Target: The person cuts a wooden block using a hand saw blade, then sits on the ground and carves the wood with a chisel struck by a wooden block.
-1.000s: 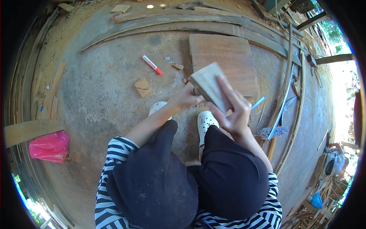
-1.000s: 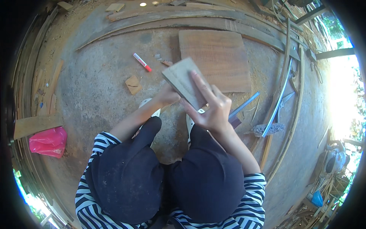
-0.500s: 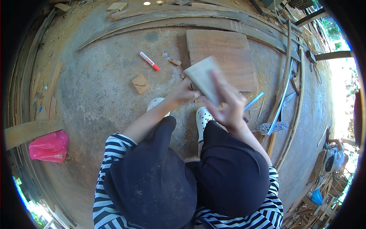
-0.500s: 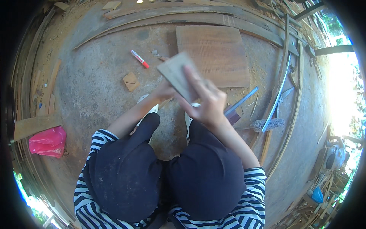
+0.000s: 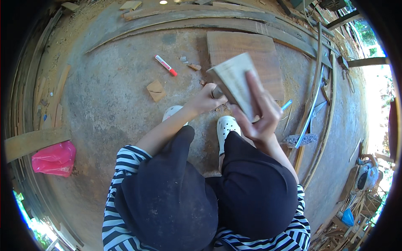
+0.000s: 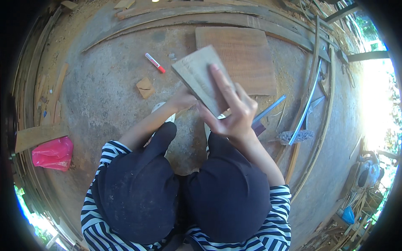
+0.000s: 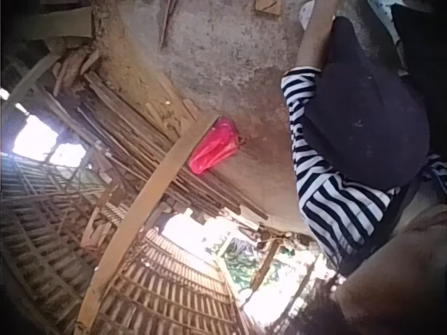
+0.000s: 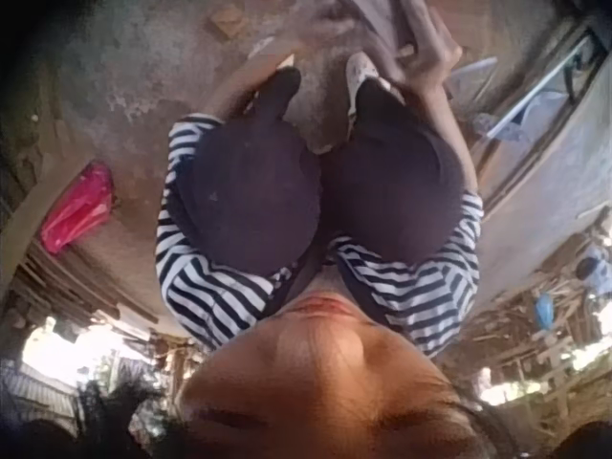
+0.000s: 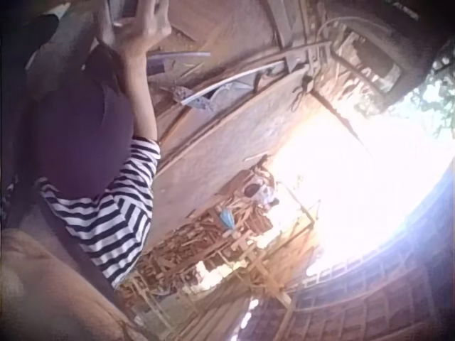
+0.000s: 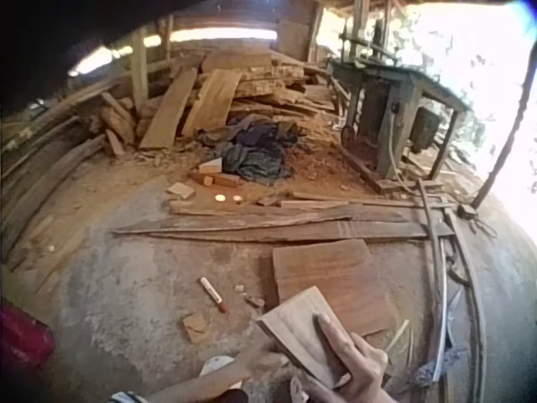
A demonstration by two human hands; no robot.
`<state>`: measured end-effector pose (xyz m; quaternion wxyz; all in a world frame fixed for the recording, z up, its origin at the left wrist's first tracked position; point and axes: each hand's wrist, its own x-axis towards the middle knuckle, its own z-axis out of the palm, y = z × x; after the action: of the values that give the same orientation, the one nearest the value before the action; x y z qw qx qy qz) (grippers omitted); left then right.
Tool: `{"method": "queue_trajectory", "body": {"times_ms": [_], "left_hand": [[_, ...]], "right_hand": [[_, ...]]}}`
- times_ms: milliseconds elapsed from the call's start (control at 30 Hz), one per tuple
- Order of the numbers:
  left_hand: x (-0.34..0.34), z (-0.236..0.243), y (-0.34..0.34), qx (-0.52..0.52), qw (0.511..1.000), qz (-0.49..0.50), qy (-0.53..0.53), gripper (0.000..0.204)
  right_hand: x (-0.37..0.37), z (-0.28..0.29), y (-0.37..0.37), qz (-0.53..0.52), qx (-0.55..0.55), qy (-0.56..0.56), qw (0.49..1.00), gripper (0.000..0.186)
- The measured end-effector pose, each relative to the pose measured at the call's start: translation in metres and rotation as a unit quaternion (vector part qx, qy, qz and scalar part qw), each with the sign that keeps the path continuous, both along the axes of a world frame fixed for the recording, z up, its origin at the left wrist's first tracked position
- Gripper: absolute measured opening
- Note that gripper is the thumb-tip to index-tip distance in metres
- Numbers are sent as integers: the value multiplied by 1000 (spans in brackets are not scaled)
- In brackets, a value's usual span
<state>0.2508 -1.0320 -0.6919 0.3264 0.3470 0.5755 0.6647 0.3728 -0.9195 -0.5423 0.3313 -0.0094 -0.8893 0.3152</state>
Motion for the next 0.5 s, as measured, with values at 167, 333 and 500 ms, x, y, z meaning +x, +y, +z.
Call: {"method": "queue_trajectory", "body": {"times_ms": [167,333,500], "left_hand": [[9,-2,13,34,998,26,-53,5],[-4,-12,-4,-66,997,-39,-30,24],[14,-1,13,57,992,85,-67,7]], "right_hand": [[4,-23,-1,-20,31,-146,989,69],[-6,5,0,29,-33,47,998,67],[1,-20,3,-18,-16,-164,986,68]]}}
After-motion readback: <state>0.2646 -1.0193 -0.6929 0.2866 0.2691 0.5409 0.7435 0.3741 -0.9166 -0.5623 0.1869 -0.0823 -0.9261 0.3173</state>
